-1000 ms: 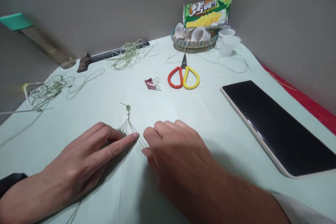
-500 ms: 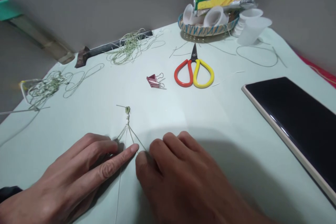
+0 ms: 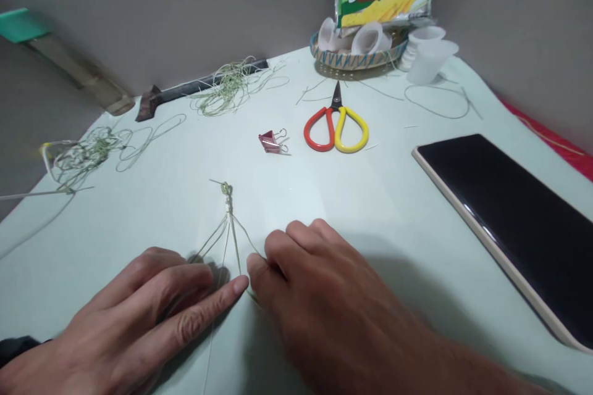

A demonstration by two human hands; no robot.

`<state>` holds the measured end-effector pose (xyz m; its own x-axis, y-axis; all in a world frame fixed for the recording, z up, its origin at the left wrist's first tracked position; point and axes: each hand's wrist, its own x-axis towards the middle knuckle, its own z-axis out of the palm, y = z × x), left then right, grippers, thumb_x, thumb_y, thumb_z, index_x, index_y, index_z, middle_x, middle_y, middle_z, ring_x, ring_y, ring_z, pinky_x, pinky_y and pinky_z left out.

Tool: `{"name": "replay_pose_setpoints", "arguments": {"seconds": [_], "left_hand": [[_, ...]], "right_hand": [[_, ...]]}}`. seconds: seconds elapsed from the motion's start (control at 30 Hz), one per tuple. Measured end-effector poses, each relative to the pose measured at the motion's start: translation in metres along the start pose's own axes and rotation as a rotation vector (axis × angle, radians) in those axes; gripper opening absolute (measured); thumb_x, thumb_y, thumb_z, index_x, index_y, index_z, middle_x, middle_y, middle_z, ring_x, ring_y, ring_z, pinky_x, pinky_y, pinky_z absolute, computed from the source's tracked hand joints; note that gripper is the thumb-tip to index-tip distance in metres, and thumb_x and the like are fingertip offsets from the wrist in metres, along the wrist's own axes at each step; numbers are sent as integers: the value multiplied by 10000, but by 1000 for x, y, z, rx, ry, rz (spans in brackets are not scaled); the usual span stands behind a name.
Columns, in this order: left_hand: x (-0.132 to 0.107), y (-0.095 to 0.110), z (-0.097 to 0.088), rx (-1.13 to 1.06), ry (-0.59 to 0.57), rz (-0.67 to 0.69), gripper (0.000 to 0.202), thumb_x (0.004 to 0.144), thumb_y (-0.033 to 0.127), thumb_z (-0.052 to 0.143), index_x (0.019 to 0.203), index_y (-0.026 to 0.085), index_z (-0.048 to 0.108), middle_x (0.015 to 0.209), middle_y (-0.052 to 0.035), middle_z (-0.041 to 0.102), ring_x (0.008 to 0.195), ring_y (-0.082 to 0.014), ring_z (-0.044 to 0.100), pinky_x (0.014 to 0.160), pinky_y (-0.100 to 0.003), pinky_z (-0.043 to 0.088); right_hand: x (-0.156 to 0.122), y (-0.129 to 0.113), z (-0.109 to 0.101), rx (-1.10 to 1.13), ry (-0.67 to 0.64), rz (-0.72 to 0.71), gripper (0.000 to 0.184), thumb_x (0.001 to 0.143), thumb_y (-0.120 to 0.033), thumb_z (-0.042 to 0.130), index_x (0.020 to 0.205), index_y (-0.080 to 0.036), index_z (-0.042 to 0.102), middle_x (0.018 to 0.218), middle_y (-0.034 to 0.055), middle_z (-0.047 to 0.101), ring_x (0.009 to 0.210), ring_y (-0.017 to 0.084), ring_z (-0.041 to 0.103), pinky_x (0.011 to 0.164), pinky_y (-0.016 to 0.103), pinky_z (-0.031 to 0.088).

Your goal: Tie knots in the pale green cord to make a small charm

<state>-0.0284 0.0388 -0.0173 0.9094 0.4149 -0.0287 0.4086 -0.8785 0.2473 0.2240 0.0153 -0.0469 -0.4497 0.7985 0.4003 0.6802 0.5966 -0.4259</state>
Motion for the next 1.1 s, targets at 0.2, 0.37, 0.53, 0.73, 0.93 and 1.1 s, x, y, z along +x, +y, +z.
{"name": "replay_pose_setpoints", "arguments": {"seconds": [0.2,0.37,0.53,0.73,0.93,1.1], "left_hand": [[7,7,0,51,76,78,481,1002,55,353,1480,53,409,1058,-143,571,897,-237,460,786,-359,507],[6,12,9,43,150,75,476,947,-19,437,1417,49,465,996,-131,555,863,-228,433,713,-346,481],[7,12,16,50,253,96,458,929,-56,427,1364,60,511,970,-121,548,823,-211,420,692,-342,452],[11,7,17,111,323,152,402,960,-14,399,1322,62,556,928,-112,531,820,-213,425,704,-366,453],[10,6,19,165,358,151,401,951,-18,386,1284,78,588,908,-109,539,806,-218,428,706,-373,446],[9,7,19,202,358,150,390,947,-16,390,1249,91,613,911,-112,556,822,-225,436,718,-372,442]], "right_hand": [[-3,-5,-5,36,-130,53,229,884,-40,489,875,-192,660,815,37,588,744,194,481,714,352,379],[-20,-15,-8,-92,-147,-16,184,887,-53,541,958,-184,649,1000,64,627,842,209,489,761,363,355],[-29,-25,-13,-319,-127,-153,178,887,-25,472,886,-120,622,917,100,605,801,222,453,740,389,327],[-30,-45,-18,-550,-151,-148,185,778,3,513,725,-163,575,744,66,518,701,226,386,652,370,271],[-68,-64,-22,-573,-198,-62,196,739,4,544,735,-192,538,769,46,510,714,222,375,739,394,302],[-101,-80,-20,-469,-116,11,207,787,-2,478,710,-193,499,722,30,470,665,200,323,629,355,218]]}}
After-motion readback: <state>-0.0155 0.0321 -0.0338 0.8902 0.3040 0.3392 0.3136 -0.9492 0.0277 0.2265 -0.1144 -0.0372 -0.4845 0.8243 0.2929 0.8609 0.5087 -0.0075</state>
